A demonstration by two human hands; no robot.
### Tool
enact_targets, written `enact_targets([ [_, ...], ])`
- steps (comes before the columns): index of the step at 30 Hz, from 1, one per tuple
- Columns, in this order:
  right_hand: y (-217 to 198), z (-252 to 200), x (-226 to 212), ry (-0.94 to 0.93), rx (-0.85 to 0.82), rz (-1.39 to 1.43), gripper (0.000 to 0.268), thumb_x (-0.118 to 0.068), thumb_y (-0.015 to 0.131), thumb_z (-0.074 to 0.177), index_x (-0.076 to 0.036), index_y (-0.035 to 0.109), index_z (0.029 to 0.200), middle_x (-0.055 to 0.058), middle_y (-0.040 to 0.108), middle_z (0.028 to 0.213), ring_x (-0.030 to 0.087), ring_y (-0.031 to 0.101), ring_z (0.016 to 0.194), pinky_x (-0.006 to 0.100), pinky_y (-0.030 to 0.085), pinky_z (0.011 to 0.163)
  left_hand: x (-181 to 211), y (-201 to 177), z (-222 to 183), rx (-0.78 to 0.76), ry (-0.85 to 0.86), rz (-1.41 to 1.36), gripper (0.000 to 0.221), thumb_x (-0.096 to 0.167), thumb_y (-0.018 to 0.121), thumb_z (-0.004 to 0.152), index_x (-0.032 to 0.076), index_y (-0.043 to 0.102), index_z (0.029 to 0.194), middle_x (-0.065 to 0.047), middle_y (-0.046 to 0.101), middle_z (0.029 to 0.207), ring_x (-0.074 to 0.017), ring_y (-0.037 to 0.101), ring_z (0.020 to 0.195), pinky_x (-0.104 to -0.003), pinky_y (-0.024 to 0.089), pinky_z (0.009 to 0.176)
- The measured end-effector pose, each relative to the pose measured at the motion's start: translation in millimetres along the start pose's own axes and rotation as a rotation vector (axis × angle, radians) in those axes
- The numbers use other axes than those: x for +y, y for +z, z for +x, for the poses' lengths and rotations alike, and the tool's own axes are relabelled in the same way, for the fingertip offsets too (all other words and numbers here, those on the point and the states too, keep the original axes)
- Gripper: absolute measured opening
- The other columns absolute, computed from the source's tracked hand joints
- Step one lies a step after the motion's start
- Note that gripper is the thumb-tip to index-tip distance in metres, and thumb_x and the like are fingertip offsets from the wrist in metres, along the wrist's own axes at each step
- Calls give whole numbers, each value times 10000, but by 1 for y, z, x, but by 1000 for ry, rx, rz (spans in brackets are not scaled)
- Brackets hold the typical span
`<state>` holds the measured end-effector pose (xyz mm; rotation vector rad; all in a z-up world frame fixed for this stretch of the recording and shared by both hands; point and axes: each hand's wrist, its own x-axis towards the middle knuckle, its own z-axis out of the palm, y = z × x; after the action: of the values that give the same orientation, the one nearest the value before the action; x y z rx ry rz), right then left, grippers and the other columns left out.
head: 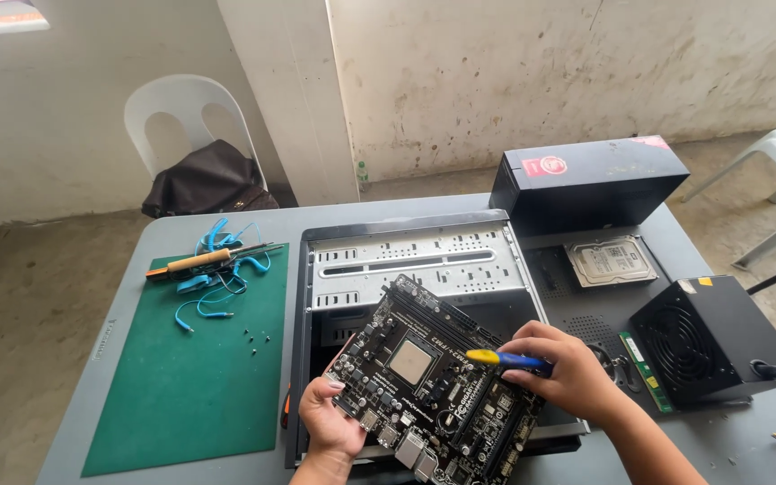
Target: Cleaning a motherboard with a brush and attempting to install it into a computer case.
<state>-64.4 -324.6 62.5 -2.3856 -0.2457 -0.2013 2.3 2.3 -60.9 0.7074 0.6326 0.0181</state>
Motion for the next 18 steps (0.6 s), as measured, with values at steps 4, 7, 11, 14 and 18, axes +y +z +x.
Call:
enact_targets([
  [4, 9, 0, -1, 152, -15, -10, 328, -412, 864, 733, -198, 792, 972, -92, 695, 957, 99, 661, 790, 244, 484, 716, -7, -6, 7, -34, 37, -14, 53, 106, 539, 521, 141, 507, 543, -3, 514, 674, -246, 526, 656, -387, 461, 629],
  [7, 12, 1, 2, 134, -26, -42, 298, -391, 875, 742, -197, 730, 914, -84, 680, 934, 113, 640, 765, 253, 483, 706, 2, 5, -3, -5, -56, -17, 82, 116, 545, 529, 141, 484, 578, -25, 529, 707, -272, 538, 680, -395, 458, 629],
  [11, 12, 1, 2, 3, -2, -32, 245, -346, 861, 772, -184, 689, 837, -58, 655, 888, 127, 618, 725, 253, 468, 671, 2, 7, -6, 12, -67, -10, 95, 135, 544, 529, 140, 471, 590, -18, 498, 704, -257, 504, 679, -383, 434, 657],
  [14, 11, 1, 2, -16, -20, -43, 266, -372, 857, 776, -191, 678, 853, -56, 645, 900, 131, 614, 706, 254, 485, 659, 0, 6, -4, -14, -72, -42, 90, 119, 555, 549, 140, 483, 598, -35, 530, 715, -273, 535, 684, -401, 453, 647],
  [18, 11, 7, 3, -39, -53, -34, 212, -299, 846, 775, -197, 672, 842, -54, 655, 904, 145, 616, 700, 266, 479, 650, 5, 12, -5, 44, -68, -9, 92, 121, 533, 563, 138, 448, 593, -21, 464, 699, -252, 462, 664, -386, 410, 648],
])
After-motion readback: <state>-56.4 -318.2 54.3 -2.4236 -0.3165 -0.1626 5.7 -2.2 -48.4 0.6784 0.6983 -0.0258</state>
